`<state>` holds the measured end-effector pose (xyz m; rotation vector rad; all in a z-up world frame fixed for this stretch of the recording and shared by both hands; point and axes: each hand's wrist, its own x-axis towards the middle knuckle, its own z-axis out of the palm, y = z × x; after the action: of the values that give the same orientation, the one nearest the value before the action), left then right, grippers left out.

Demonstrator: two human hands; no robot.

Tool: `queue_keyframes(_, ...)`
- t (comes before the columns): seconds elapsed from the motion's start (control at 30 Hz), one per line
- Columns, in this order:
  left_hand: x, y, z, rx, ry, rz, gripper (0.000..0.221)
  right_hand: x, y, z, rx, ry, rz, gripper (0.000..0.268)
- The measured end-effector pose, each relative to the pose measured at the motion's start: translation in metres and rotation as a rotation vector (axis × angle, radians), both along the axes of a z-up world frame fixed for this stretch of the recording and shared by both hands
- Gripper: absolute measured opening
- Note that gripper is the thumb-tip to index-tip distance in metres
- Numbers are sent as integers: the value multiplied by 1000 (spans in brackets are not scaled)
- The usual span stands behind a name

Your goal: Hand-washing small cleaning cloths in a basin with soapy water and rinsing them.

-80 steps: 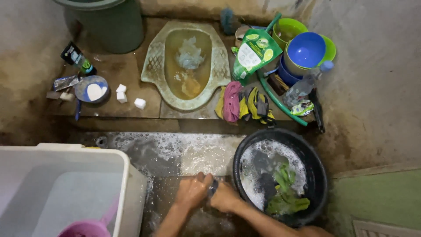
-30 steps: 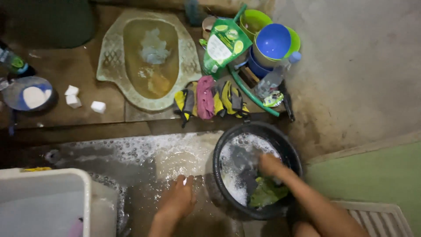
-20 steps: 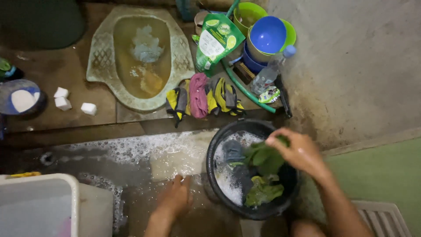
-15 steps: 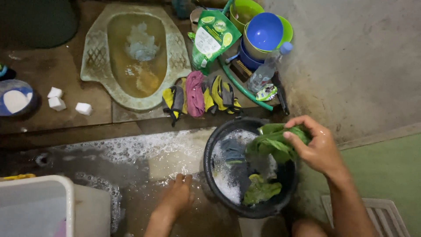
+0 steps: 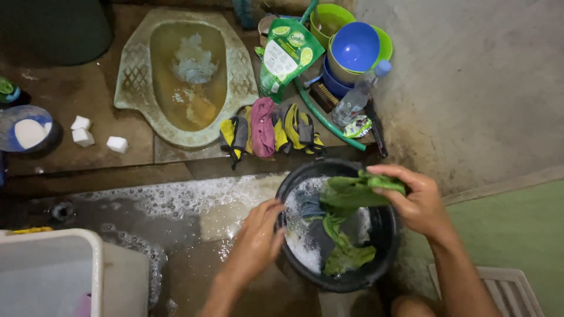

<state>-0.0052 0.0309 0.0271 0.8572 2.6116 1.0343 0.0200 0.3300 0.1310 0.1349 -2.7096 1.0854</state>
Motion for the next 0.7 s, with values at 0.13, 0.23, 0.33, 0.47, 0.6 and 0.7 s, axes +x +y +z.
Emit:
queue_keyframes(0.13,-6,47,45,389,-208,-28,64,18,15,3,-73,46,160,32)
queue_keyframes(0.23,-9,69,39,475,-136,-209,49,21,4,26,-231,105,349,26)
queue_keyframes(0.33,-13,80,34,477,-217,-310,23,24,11,29,-265,137,358,23)
queue_keyframes(0.47,-21,76,39,303,-265,-169,11,37,41,4,-134,192,30,18)
queue_keyframes(0.6,-29,78,37,279,248,-84,20,40,33,0,-409,258,79,11)
queue_keyframes(0.7,-25,84,61,354,308,-9,20,34,22,-5,-750,209,165,22)
